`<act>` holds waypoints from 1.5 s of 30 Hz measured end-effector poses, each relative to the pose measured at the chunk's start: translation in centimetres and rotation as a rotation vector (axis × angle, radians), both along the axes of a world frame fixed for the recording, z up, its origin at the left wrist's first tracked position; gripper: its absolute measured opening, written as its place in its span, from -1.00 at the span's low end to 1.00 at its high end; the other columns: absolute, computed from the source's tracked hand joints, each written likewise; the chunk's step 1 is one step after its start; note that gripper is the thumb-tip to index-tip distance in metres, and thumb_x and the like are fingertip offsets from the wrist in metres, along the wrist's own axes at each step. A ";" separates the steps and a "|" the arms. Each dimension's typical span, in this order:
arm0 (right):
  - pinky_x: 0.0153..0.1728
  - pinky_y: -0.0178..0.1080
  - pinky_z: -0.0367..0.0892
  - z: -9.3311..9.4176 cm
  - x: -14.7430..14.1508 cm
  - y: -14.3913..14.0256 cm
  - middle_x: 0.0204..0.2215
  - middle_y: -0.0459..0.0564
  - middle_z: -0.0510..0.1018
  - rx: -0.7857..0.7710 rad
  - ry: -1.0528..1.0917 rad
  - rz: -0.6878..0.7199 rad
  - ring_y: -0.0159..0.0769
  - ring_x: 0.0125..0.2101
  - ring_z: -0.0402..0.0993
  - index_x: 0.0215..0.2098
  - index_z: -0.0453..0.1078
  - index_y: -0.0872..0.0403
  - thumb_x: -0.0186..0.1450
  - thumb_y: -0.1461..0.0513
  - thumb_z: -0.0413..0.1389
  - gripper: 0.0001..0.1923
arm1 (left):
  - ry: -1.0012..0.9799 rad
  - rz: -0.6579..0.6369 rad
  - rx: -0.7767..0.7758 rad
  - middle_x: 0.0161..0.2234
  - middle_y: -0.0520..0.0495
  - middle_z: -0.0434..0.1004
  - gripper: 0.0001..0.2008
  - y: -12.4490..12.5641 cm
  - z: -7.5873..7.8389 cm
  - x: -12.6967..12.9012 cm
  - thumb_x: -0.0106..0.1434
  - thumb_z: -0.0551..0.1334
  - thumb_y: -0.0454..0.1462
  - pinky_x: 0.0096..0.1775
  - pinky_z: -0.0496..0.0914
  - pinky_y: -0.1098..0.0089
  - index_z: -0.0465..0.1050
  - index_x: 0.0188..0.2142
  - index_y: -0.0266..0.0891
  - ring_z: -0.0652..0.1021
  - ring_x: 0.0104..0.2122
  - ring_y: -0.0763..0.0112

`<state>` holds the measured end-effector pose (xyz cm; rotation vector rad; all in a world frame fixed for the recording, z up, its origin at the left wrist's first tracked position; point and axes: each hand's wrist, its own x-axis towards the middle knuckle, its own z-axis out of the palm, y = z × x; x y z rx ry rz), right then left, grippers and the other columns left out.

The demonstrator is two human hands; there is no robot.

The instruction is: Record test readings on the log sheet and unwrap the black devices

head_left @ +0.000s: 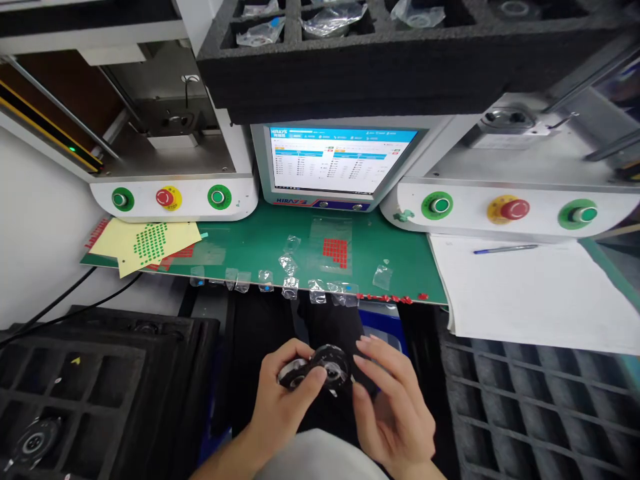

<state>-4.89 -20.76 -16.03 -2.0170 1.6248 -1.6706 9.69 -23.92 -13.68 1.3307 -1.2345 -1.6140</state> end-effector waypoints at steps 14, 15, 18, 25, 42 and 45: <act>-0.14 -0.05 0.54 2.6 0.1 0.2 -0.24 0.10 0.50 0.068 0.005 0.124 -0.20 -0.15 0.50 -0.22 0.39 0.13 0.28 0.41 0.02 -0.83 | -0.167 0.018 -0.545 -0.52 0.10 0.37 -0.92 0.9 0.5 0.2 0.25 0.20 -0.39 -0.54 0.22 0.57 0.34 -0.33 -0.18 0.31 -0.60 0.60; -0.14 -0.05 0.54 2.8 0.0 0.2 -0.23 0.11 0.49 0.073 0.005 0.115 -0.21 -0.14 0.49 -0.22 0.39 0.13 0.27 0.42 0.03 -0.83 | -0.166 0.021 -0.565 -0.51 0.10 0.38 -0.91 0.9 0.5 0.2 0.25 0.20 -0.39 -0.53 0.24 0.57 0.34 -0.31 -0.18 0.33 -0.58 0.59; -0.16 -0.02 0.54 3.3 -0.2 0.0 -0.22 0.12 0.50 0.071 0.015 0.086 -0.18 -0.15 0.49 -0.22 0.38 0.11 0.25 0.41 0.07 -0.84 | -0.164 0.028 -0.627 -0.47 0.06 0.43 -0.92 1.0 0.6 0.3 0.25 0.20 -0.39 -0.48 0.29 0.56 0.36 -0.27 -0.19 0.39 -0.55 0.57; -0.14 -0.03 0.52 3.6 -0.2 -0.2 -0.20 0.12 0.48 0.090 0.010 0.111 -0.20 -0.13 0.48 -0.22 0.39 0.12 0.30 0.39 0.06 -0.87 | -0.184 0.067 -0.778 -0.46 0.01 0.50 -0.93 0.8 1.0 0.4 0.26 0.20 -0.37 -0.42 0.40 0.56 0.38 -0.23 -0.24 0.48 -0.50 0.52; -0.11 -0.03 0.52 4.3 0.3 -0.7 -0.22 0.07 0.49 0.068 0.066 0.129 -0.22 -0.14 0.49 -0.27 0.38 0.07 0.27 0.35 0.14 -0.92 | -0.128 0.043 -0.819 -0.42 -0.07 0.50 -0.88 1.0 0.7 0.6 0.33 0.17 -0.31 -0.39 0.43 0.49 0.37 -0.15 -0.28 0.48 -0.46 0.48; -0.09 -0.05 0.50 4.4 0.1 -0.6 -0.21 0.04 0.49 0.068 0.103 0.129 -0.23 -0.13 0.48 -0.28 0.39 0.06 0.29 0.34 0.13 -0.94 | -0.140 0.026 -0.822 -0.40 -0.07 0.51 -0.86 1.0 0.7 0.7 0.32 0.18 -0.32 -0.38 0.43 0.49 0.37 -0.12 -0.28 0.49 -0.44 0.47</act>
